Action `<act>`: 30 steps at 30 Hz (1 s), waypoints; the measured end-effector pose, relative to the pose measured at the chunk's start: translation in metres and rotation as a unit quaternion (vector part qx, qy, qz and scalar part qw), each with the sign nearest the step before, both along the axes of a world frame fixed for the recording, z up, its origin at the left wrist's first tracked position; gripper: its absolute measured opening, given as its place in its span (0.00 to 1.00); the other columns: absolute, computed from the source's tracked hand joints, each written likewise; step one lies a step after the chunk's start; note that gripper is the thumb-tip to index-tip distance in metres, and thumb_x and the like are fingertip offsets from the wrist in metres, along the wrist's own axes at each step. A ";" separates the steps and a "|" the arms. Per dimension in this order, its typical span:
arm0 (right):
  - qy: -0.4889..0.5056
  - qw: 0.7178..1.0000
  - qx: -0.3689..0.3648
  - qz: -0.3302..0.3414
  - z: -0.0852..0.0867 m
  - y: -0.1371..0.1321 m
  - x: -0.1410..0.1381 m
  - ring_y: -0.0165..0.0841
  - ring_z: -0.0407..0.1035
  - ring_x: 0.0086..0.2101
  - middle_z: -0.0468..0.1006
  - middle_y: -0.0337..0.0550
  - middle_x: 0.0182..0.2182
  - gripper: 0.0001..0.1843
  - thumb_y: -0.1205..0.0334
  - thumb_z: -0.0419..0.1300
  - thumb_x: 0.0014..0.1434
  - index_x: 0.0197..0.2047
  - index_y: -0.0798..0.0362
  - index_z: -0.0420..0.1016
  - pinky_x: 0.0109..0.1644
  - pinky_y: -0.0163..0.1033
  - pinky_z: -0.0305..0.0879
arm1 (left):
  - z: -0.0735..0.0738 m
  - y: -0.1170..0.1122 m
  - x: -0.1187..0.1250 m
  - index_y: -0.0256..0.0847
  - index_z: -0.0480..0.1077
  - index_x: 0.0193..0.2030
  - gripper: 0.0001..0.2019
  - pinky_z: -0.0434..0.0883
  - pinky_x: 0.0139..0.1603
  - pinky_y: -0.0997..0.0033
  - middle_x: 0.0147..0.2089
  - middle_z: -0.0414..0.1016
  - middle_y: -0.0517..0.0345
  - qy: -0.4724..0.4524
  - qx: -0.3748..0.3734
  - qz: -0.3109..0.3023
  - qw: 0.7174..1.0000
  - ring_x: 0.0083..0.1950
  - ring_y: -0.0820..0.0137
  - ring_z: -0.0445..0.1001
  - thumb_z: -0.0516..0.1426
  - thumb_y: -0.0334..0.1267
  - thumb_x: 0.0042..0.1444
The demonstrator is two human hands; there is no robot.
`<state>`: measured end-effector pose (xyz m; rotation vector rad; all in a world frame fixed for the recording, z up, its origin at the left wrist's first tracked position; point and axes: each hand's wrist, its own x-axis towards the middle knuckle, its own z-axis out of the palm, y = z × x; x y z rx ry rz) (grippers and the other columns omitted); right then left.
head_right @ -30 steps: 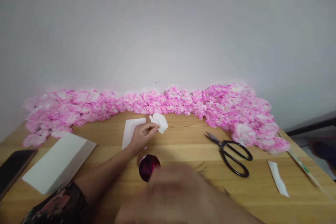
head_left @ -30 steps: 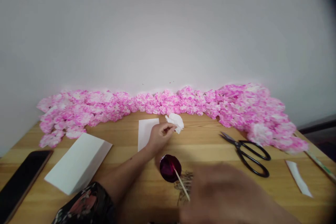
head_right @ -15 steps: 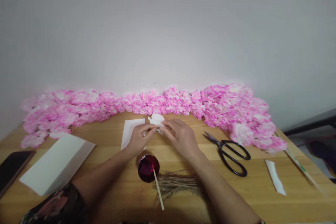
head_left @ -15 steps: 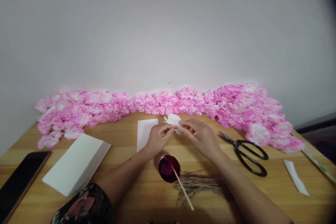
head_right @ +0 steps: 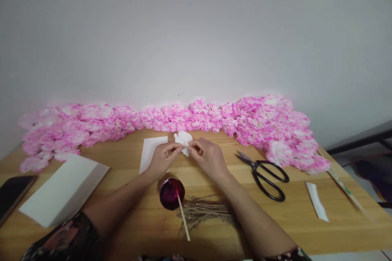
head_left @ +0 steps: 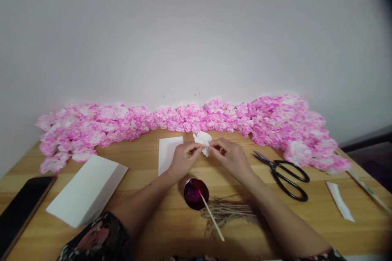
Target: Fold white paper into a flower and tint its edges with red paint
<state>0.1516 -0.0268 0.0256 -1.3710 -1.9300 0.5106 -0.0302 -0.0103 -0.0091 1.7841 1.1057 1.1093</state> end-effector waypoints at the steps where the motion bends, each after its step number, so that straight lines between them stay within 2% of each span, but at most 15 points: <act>1: 0.001 1.000 -0.002 0.000 0.000 0.000 0.000 0.30 0.68 0.26 0.79 0.39 0.28 0.08 0.61 0.57 0.60 0.35 0.51 0.77 0.29 0.34 0.60 | 0.000 0.000 0.000 0.38 0.77 0.36 0.10 0.68 0.36 0.74 0.34 0.80 0.55 -0.003 -0.003 -0.002 1.000 0.34 0.70 0.75 0.55 0.39 0.59; 6: -0.001 1.000 -0.008 -0.003 0.001 0.000 -0.002 0.29 0.68 0.25 0.78 0.39 0.27 0.08 0.58 0.58 0.60 0.34 0.51 0.76 0.28 0.33 0.61 | -0.001 0.000 0.000 0.38 0.77 0.36 0.10 0.68 0.35 0.75 0.34 0.80 0.55 -0.007 -0.006 -0.003 1.000 0.34 0.70 0.75 0.55 0.40 0.59; 11: -0.008 1.000 0.000 -0.008 -0.001 0.000 0.000 0.30 0.71 0.27 0.79 0.41 0.30 0.11 0.56 0.59 0.59 0.42 0.51 0.76 0.30 0.34 0.65 | 0.000 0.000 0.000 0.38 0.77 0.36 0.11 0.68 0.35 0.75 0.34 0.80 0.55 -0.006 -0.007 -0.002 1.000 0.34 0.70 0.75 0.55 0.40 0.59; 16: -0.006 1.000 -0.001 -0.007 -0.001 0.000 0.001 0.31 0.72 0.29 0.81 0.41 0.32 0.09 0.62 0.57 0.59 0.39 0.50 0.78 0.31 0.35 0.64 | -0.002 0.001 0.000 0.38 0.77 0.36 0.10 0.69 0.36 0.75 0.34 0.81 0.56 -0.011 -0.011 0.008 1.000 0.34 0.71 0.75 0.55 0.38 0.59; 22: 0.033 0.999 -0.040 0.004 -0.002 -0.001 -0.001 0.32 0.73 0.29 0.82 0.40 0.31 0.10 0.60 0.57 0.60 0.38 0.50 0.80 0.31 0.34 0.65 | -0.003 0.001 0.003 0.38 0.77 0.34 0.09 0.71 0.36 0.74 0.34 0.81 0.55 -0.022 -0.015 0.011 1.000 0.34 0.71 0.75 0.57 0.38 0.57; 30: 0.030 0.999 0.010 0.034 -0.005 -0.002 -0.006 0.35 0.77 0.34 0.83 0.42 0.36 0.12 0.65 0.56 0.60 0.41 0.49 0.81 0.36 0.37 0.70 | -0.002 0.001 0.004 0.37 0.76 0.33 0.06 0.69 0.34 0.76 0.32 0.80 0.57 -0.022 -0.022 0.013 0.999 0.32 0.72 0.74 0.58 0.35 0.54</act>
